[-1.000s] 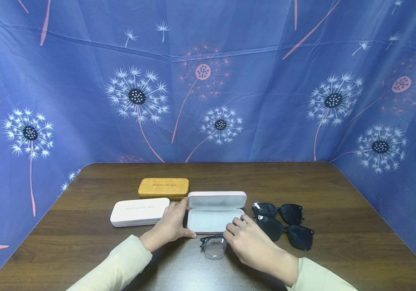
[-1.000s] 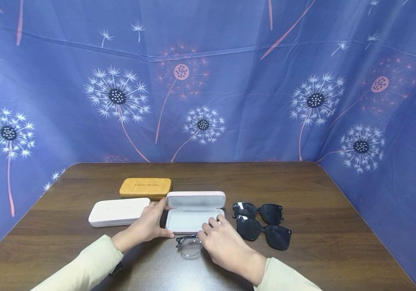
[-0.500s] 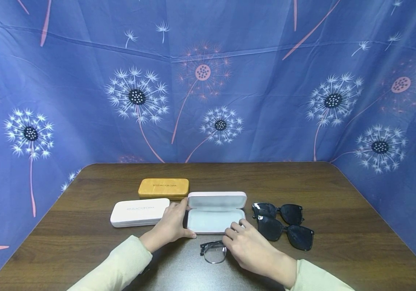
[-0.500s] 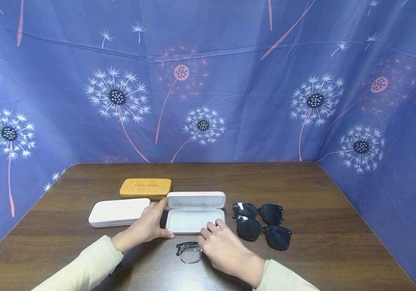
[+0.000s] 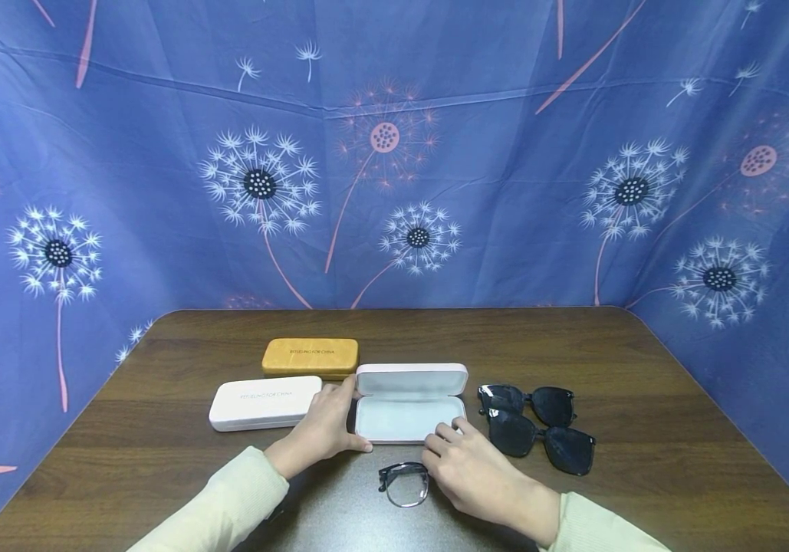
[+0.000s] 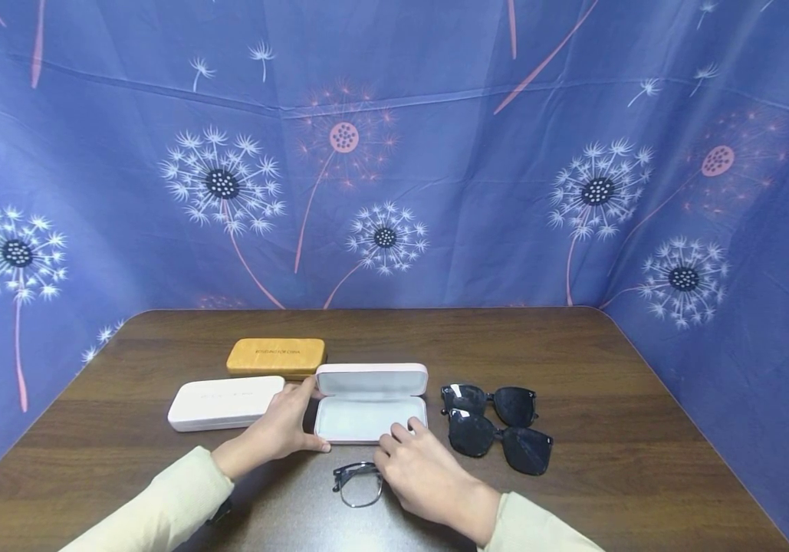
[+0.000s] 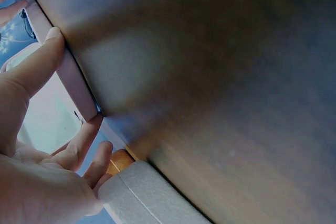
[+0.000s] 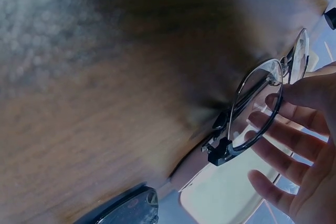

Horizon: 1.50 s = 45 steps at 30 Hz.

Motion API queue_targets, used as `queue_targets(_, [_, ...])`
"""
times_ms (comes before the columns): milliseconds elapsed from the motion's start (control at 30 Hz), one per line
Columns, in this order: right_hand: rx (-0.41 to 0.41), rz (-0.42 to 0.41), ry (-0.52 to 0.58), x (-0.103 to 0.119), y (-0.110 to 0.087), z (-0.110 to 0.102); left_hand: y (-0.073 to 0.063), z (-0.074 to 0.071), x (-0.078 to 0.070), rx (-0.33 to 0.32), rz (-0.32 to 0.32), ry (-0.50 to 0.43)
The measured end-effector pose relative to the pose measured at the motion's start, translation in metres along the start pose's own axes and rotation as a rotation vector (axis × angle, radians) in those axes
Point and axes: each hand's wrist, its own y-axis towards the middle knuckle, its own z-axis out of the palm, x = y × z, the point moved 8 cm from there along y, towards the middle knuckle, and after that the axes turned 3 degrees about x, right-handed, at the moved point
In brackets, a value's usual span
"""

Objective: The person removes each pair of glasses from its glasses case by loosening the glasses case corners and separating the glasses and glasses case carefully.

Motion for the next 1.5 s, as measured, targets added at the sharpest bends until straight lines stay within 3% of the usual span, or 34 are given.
queue_targets(533, [-0.062, 0.09, 0.033, -0.019, 0.004, -0.011, 0.0, -0.001, 0.0, 0.008, -0.007, 0.01])
queue_targets(933, [-0.204, 0.186, 0.033, -0.051, 0.007, -0.029, 0.0, 0.0, -0.001, 0.009, -0.005, 0.005])
queue_targets(1233, [-0.308, 0.236, 0.038, -0.079, 0.01, -0.031, 0.0, 0.001, 0.0, 0.027, -0.023, 0.004])
queue_targets(1500, [-0.267, 0.354, 0.039, -0.104, 0.015, -0.021, 0.0, 0.0, -0.001, 0.019, -0.019, 0.005])
